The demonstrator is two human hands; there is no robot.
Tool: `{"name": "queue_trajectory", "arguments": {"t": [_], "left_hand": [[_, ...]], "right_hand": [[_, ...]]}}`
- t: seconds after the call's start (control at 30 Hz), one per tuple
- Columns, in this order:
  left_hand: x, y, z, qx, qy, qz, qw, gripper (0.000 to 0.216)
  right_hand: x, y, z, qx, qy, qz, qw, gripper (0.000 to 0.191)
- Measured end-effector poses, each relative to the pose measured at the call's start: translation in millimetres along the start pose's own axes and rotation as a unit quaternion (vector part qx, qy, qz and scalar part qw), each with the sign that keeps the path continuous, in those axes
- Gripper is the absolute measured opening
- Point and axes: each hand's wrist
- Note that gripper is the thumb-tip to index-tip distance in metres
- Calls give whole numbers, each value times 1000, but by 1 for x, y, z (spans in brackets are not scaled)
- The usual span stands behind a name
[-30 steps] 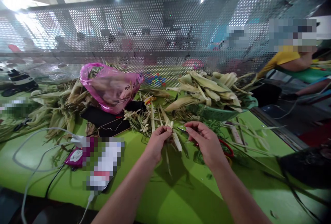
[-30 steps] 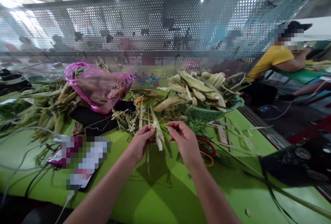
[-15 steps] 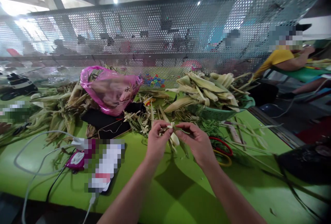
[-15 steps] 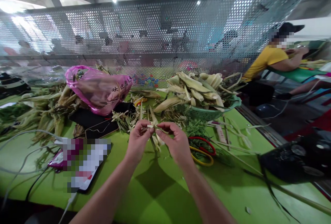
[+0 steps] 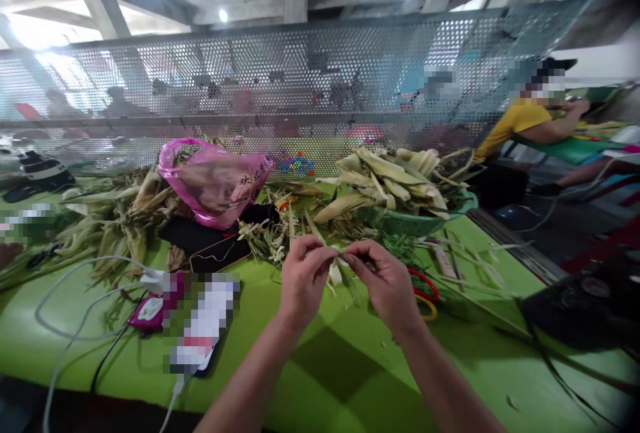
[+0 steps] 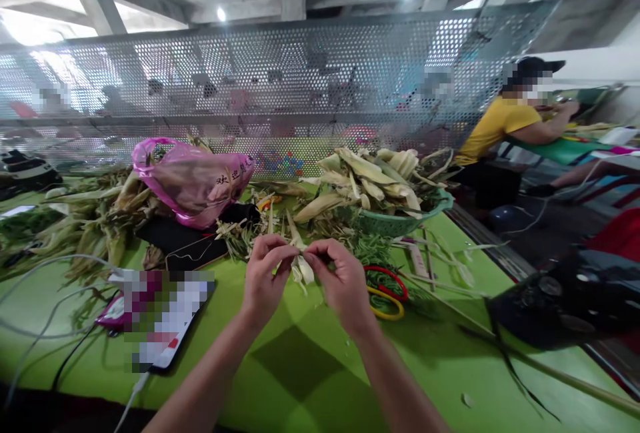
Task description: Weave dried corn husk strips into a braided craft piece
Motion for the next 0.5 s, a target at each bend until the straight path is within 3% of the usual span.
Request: {"name": "queue_trajectory", "arguments": {"t": [0.13,0.3,0.5], "left_hand": [[10,-10,7,-72,-84,-68,992,23],[11,-25,25,-142,-173,-48,973,24],[1,-32,39,-218,-168,17,961,15]], "right_hand": [[-3,28,-5,10,-49,64,997,17],[1,55,-6,44,-192,85,977,15],[10,57,0,71,-225,112,965,15]]}}
Point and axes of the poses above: each hand's wrist, its own z-axis away from the middle knuckle, its own x-axis out of the palm, y = z × x, and after that the axes turned 12 degrees about z, right-handed
